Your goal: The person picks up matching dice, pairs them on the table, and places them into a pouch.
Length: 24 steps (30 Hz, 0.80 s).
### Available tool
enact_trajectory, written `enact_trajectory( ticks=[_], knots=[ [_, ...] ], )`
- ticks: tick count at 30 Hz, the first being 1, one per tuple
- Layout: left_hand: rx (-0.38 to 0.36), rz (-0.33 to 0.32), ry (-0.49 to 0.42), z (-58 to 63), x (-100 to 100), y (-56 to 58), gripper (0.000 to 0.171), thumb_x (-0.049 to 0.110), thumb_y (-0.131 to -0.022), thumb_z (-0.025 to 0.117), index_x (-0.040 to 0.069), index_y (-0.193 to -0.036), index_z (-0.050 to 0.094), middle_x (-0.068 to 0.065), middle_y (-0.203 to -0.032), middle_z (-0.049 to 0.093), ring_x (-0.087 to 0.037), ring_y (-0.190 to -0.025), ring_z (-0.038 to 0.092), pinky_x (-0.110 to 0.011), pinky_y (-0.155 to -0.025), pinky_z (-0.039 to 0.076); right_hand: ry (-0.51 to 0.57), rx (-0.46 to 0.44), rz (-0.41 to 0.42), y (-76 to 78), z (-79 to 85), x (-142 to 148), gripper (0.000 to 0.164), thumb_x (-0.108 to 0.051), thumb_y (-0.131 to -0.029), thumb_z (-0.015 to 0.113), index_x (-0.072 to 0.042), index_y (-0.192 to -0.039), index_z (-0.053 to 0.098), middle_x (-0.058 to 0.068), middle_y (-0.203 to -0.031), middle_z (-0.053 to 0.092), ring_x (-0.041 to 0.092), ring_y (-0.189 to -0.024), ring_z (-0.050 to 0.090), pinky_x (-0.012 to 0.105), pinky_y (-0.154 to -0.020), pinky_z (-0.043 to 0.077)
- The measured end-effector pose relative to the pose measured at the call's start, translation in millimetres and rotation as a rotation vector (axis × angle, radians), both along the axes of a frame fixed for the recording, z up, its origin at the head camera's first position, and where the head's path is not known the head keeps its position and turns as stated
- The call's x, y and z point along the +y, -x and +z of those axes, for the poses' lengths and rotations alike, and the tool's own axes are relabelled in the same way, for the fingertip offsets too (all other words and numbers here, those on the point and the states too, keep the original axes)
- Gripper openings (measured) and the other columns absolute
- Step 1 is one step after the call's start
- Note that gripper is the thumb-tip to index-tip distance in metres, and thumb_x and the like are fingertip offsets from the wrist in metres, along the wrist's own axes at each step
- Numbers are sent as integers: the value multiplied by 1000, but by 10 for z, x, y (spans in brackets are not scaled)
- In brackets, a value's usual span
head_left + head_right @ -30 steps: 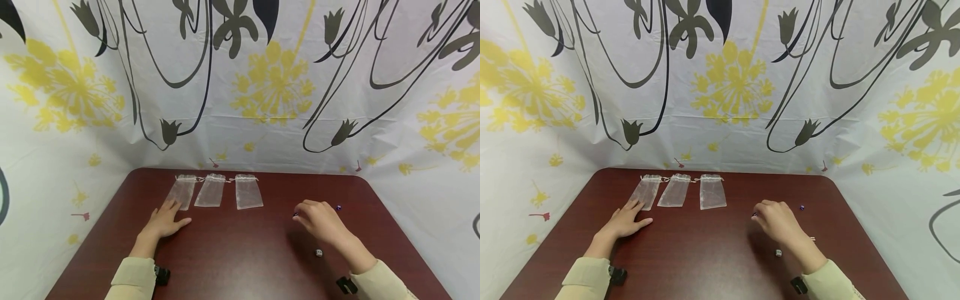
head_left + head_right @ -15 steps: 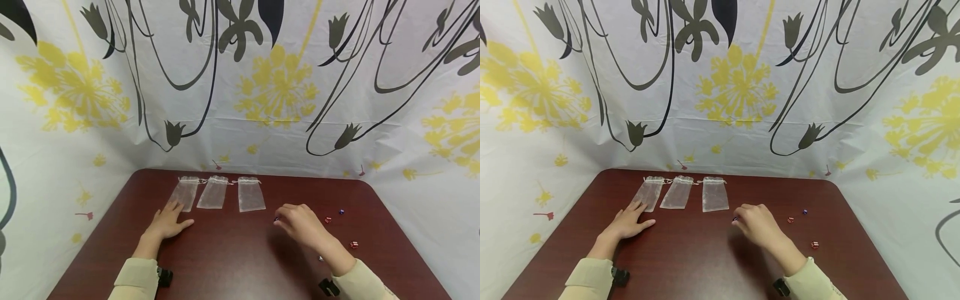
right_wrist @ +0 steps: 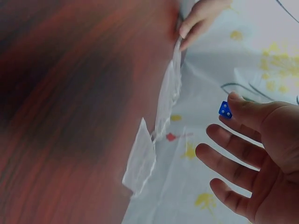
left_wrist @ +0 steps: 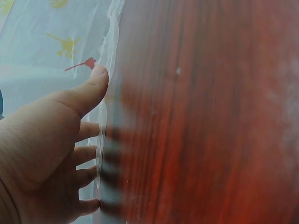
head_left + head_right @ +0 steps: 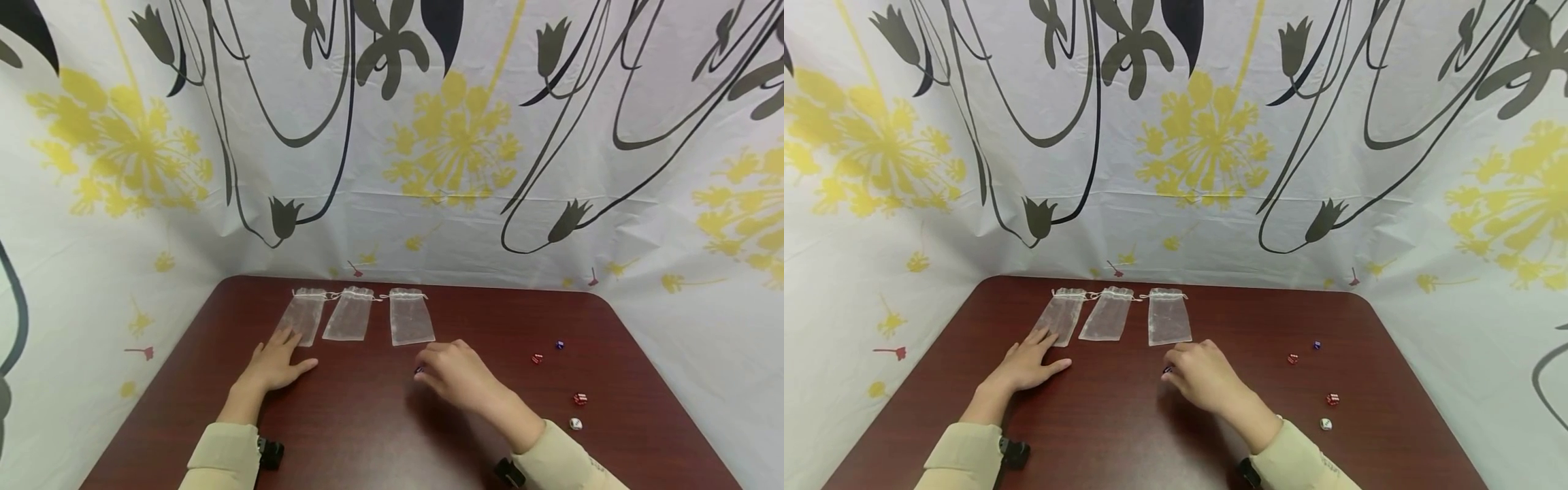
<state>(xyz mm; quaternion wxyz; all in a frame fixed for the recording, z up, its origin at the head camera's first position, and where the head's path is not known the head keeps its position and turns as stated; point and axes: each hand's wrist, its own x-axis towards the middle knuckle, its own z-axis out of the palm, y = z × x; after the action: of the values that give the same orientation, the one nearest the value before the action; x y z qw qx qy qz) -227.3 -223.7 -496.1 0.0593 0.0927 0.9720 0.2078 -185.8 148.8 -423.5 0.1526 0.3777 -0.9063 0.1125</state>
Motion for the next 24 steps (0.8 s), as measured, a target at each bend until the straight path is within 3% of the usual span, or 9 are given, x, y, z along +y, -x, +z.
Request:
enact_trajectory(
  ticks=[12,17,24],
  knots=[
    [12,2,1,20,-2,0,81,53,-97,61,-2,-153,39,-29,-161,25,-49,-148,19,-73,-114,13,-105,-38,85,-46,-143,-309,16,-30,-88,79,-19,-85,67,-11,-81,61,5,-76,61,30,-68,43],
    [10,5,1,0,-3,-3,82,53,-97,62,-2,-153,39,-29,-161,25,-49,-148,19,-73,-114,13,-192,-99,148,-67,-285,-411,18,-32,-88,79,-18,-85,68,-11,-81,61,2,-72,57,28,-66,41],
    [11,8,2,-10,-5,-5,81,53,-97,62,-1,-153,40,-29,-161,26,-49,-149,19,-73,-114,13,-241,-191,148,-69,-406,-475,13,-32,-88,79,-21,-90,72,-13,-87,65,-1,-80,60,26,-69,41]
  ],
)
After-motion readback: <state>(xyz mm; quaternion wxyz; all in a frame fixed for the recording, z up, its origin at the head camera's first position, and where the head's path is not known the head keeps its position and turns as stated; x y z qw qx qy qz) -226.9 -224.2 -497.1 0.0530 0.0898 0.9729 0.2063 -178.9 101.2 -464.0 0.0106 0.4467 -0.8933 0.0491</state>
